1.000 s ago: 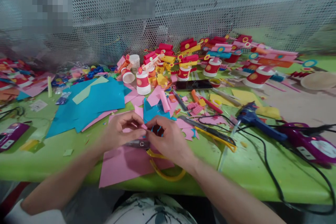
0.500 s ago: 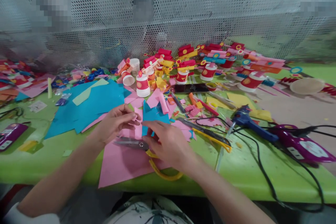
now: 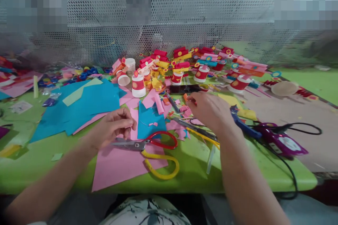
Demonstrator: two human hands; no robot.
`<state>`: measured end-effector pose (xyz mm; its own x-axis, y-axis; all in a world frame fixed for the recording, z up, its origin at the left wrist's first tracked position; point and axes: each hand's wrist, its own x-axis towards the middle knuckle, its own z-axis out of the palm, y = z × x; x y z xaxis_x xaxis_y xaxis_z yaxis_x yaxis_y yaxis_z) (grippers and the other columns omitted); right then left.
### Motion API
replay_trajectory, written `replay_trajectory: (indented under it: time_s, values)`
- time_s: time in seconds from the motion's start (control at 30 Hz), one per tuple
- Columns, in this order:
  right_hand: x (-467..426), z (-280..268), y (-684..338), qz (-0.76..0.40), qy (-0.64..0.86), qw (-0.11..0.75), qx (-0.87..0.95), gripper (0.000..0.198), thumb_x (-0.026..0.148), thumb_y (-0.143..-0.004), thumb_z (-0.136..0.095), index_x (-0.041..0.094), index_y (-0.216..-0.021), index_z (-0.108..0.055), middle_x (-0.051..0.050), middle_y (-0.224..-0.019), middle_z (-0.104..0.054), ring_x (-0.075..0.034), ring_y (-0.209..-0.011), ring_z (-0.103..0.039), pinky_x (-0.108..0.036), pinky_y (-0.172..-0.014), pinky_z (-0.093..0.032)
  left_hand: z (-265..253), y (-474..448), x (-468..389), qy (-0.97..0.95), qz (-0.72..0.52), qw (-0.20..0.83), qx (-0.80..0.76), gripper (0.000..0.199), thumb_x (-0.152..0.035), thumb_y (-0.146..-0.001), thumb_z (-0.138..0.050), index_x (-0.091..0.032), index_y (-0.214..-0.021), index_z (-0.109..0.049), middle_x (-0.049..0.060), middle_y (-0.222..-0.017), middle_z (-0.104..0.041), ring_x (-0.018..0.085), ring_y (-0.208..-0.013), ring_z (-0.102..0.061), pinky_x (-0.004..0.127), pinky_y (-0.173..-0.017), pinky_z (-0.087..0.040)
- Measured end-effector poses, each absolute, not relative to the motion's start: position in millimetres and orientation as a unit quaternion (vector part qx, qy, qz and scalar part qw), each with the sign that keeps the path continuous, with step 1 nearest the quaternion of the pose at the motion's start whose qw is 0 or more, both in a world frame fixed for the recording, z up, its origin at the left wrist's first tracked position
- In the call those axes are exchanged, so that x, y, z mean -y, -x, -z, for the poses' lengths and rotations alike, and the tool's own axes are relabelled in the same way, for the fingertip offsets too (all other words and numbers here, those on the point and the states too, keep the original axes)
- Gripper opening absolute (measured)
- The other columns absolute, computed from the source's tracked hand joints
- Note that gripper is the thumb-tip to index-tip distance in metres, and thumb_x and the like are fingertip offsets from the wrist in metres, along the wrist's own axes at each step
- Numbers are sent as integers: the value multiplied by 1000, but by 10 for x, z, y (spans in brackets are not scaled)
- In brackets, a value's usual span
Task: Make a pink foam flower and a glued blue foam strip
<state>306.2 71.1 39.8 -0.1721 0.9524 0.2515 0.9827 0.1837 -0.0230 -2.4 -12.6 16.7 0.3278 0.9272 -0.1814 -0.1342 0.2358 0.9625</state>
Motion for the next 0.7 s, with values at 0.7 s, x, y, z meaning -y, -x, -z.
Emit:
replay_trajectory:
  time_s: [0.7]
  values:
    - [-791,-6,-2923,96,636,-24,766,36,38,-99,-46,23,-113,-76,-14,-118,-74,-35,-115,-62,-45,-86,-43,-195,-22,208,-381,-420,720,-399,4,-16,-75,-51,-20,-76,-51,-1,-69,-57,8,-50,-41,20,-43,-31]
